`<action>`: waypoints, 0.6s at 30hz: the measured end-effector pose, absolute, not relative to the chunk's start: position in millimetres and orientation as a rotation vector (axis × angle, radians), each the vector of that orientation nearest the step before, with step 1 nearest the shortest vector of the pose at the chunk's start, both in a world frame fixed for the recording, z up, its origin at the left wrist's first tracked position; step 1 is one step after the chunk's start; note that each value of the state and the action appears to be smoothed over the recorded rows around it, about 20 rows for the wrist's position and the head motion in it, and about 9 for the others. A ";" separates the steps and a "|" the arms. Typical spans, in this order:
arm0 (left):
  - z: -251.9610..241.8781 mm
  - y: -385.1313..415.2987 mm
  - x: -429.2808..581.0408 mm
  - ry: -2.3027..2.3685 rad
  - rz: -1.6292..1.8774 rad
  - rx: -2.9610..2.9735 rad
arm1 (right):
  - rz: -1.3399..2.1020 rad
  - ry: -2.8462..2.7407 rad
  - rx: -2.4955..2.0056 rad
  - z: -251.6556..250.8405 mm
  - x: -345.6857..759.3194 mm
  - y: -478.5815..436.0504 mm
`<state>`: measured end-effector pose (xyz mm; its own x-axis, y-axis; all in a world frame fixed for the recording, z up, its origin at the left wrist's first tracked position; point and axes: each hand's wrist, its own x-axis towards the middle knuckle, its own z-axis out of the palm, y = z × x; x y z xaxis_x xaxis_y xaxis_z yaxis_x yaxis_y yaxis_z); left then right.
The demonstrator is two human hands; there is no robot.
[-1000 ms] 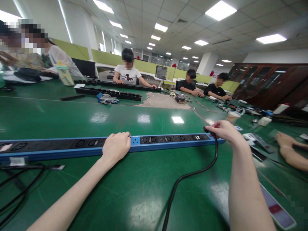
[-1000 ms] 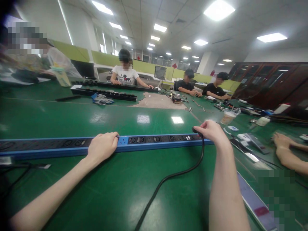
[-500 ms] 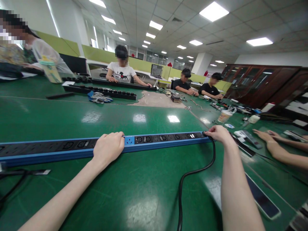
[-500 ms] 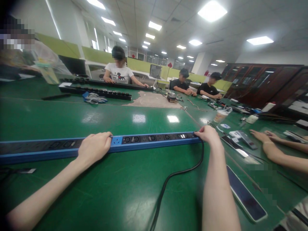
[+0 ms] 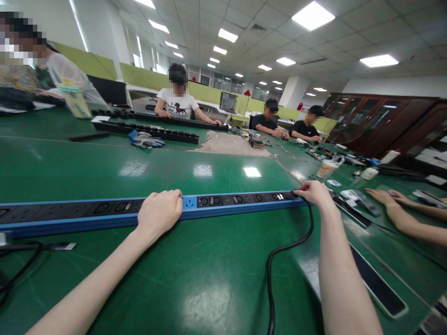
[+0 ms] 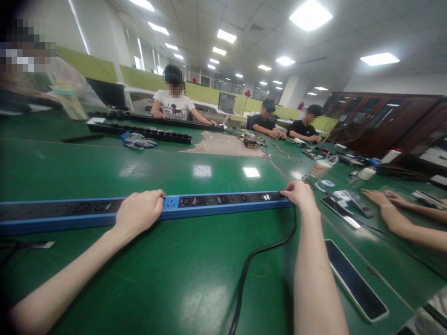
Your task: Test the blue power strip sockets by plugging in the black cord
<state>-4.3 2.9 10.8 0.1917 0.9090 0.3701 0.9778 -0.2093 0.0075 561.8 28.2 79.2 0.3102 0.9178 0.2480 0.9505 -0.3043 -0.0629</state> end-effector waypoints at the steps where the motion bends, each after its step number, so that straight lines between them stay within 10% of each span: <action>1: 11.3 2.6 -4.1 -1.813 -0.435 -2.238 | -0.240 -1.720 -2.371 79.2 562.4 27.4; 18: 13.8 -1.7 -1.3 -1.826 -0.452 -2.214 | -0.086 -1.726 -2.397 76.8 553.9 34.4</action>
<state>-1.3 -1.7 13.8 0.1733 0.9081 0.3811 0.9811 -0.1931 0.0141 553.9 34.4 76.8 0.3222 0.9339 0.1551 0.9447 -0.3065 -0.1168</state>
